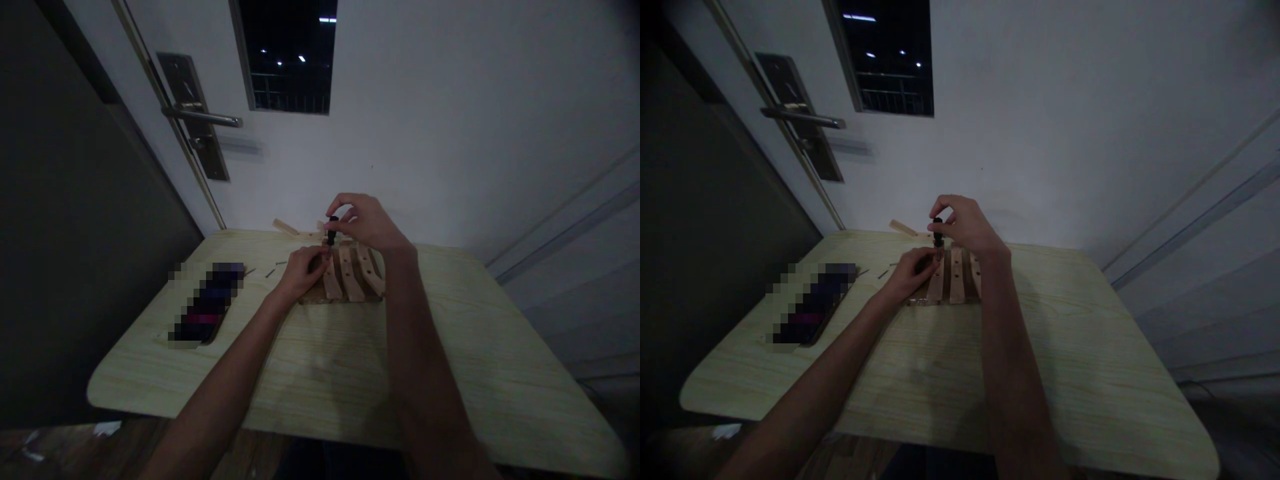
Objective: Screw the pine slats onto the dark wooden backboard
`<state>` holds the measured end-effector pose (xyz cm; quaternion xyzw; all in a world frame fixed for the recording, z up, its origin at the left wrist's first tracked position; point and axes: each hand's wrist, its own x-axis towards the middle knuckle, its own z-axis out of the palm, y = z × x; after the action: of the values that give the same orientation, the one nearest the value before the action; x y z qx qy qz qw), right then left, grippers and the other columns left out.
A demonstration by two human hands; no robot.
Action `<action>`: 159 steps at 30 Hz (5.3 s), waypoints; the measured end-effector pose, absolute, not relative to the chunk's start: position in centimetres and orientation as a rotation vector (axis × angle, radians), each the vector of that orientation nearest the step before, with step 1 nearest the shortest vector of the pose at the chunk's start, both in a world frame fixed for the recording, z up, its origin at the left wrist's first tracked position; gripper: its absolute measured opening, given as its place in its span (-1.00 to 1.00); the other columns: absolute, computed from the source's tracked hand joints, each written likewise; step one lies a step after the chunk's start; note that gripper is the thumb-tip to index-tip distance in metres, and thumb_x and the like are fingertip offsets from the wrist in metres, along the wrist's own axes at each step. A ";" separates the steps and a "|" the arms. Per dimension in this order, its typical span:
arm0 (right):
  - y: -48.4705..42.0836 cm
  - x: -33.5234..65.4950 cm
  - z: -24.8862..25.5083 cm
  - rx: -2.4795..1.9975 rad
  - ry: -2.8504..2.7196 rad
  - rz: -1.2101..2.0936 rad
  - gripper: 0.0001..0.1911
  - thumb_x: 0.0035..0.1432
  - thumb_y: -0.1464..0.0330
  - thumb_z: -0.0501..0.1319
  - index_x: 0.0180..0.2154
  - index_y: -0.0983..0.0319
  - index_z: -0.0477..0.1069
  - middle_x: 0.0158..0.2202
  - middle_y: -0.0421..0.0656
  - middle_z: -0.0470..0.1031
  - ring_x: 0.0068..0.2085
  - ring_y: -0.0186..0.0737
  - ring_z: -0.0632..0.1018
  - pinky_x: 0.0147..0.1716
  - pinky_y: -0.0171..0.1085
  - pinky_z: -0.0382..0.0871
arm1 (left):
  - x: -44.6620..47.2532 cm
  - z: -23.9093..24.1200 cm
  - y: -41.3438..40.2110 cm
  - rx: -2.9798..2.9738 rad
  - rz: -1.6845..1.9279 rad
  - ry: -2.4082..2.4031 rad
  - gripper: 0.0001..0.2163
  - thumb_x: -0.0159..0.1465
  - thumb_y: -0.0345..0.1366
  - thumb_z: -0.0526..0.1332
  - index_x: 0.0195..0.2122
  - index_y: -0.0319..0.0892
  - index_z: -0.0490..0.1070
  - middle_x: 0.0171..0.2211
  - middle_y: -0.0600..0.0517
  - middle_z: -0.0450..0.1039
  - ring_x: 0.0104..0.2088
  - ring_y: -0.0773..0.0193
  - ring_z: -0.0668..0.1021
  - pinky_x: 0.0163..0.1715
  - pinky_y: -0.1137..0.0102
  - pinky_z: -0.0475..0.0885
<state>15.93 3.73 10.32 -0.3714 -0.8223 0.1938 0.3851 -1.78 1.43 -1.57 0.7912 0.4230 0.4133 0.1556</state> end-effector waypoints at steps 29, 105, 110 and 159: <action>3.3 15.5 10.8 -1.082 -2.046 0.534 -0.93 0.04 0.41 0.32 -0.37 0.28 0.55 -0.40 -0.11 0.56 -0.42 -0.30 0.50 -0.39 -0.28 0.40 | -1.7 -1.8 1.7 2.264 1.202 1.208 -0.76 0.26 -0.29 0.18 -0.06 -0.19 0.44 -0.14 -0.08 0.56 -0.16 0.13 0.56 -0.08 0.20 0.41; 3.1 15.3 10.9 -0.998 -2.123 0.464 -0.86 0.06 0.51 0.25 -0.33 0.23 0.56 -0.32 -0.13 0.59 -0.28 -0.26 0.52 -0.26 -0.26 0.36 | -1.6 -1.3 1.2 2.247 1.189 1.233 -0.74 0.26 -0.28 0.17 -0.04 -0.18 0.45 -0.11 -0.08 0.56 -0.14 0.12 0.55 -0.08 0.22 0.41; 3.2 14.7 10.7 -1.074 -2.075 0.462 -0.95 0.04 0.39 0.34 -0.42 0.24 0.52 -0.42 -0.15 0.55 -0.37 -0.31 0.47 -0.32 -0.28 0.32 | -1.7 -1.5 1.4 2.253 1.193 1.214 -0.74 0.26 -0.27 0.16 -0.05 -0.19 0.45 -0.14 -0.09 0.56 -0.15 0.11 0.55 -0.08 0.20 0.41; 2.4 15.6 11.7 -1.127 -2.171 0.329 -0.82 0.07 0.50 0.29 -0.24 0.25 0.59 -0.34 -0.10 0.60 -0.31 -0.24 0.54 -0.27 -0.27 0.37 | -1.6 -1.8 1.7 2.253 1.207 1.202 -0.74 0.26 -0.28 0.18 -0.05 -0.21 0.45 -0.16 -0.08 0.57 -0.17 0.13 0.56 -0.09 0.22 0.41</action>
<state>15.62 2.39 11.71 -0.4311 -0.8302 0.1259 0.3303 -1.64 1.68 -1.78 0.7878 0.4201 0.4219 0.1579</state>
